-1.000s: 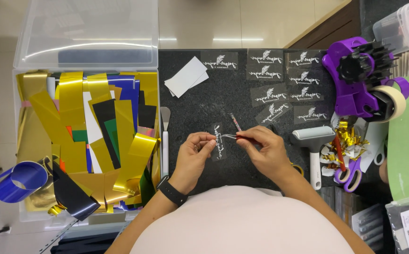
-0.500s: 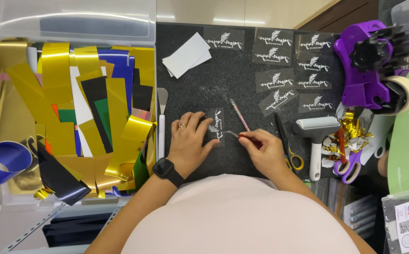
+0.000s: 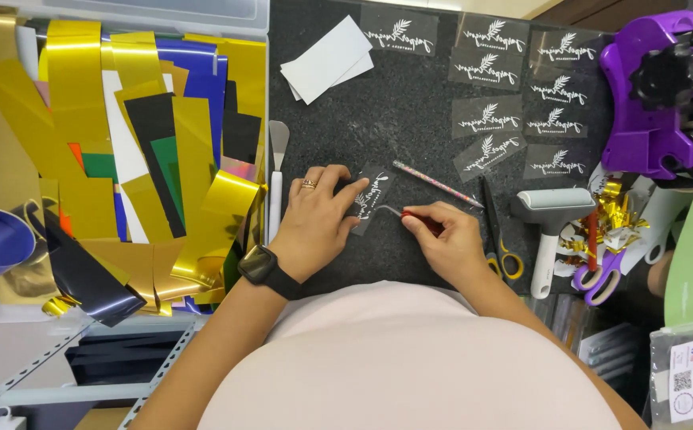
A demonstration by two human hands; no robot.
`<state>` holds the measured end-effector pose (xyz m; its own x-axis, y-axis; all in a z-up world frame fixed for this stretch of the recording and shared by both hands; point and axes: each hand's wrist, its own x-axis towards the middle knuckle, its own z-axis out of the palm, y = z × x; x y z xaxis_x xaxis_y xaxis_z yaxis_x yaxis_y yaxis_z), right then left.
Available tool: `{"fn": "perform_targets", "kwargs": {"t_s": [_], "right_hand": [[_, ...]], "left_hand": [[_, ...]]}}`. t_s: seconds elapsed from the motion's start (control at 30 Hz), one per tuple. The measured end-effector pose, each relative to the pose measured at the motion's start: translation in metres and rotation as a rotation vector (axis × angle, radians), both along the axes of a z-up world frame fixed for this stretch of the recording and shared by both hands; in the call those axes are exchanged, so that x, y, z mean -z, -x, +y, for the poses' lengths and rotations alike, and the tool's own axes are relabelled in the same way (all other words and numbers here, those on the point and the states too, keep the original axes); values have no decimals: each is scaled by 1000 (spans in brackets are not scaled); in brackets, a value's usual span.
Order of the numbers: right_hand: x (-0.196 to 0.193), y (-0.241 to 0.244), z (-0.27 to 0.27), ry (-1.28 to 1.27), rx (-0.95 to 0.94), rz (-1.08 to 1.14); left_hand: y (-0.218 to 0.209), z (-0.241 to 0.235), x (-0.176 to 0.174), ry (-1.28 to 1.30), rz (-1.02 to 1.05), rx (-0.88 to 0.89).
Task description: The person is weeding small vinyl stickers using a specialized weeding tool to remove excess material from a cut design.
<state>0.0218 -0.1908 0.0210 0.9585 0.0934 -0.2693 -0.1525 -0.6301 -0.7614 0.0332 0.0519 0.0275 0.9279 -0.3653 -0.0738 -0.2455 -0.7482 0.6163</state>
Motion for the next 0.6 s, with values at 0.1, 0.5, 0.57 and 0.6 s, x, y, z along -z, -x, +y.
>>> {"fn": "perform_targets", "kwargs": {"t_s": [0.1, 0.5, 0.57, 0.6], "right_hand": [[0, -2, 2, 4, -2, 10], [4, -1, 3, 13, -36, -47], [3, -2, 4, 11, -39, -46], [2, -2, 5, 7, -43, -46]], "left_hand": [[-2, 3, -2, 23, 23, -13], [-4, 5, -4, 50, 32, -33], [-4, 5, -3, 52, 30, -33], [-4, 5, -2, 52, 29, -34]]}}
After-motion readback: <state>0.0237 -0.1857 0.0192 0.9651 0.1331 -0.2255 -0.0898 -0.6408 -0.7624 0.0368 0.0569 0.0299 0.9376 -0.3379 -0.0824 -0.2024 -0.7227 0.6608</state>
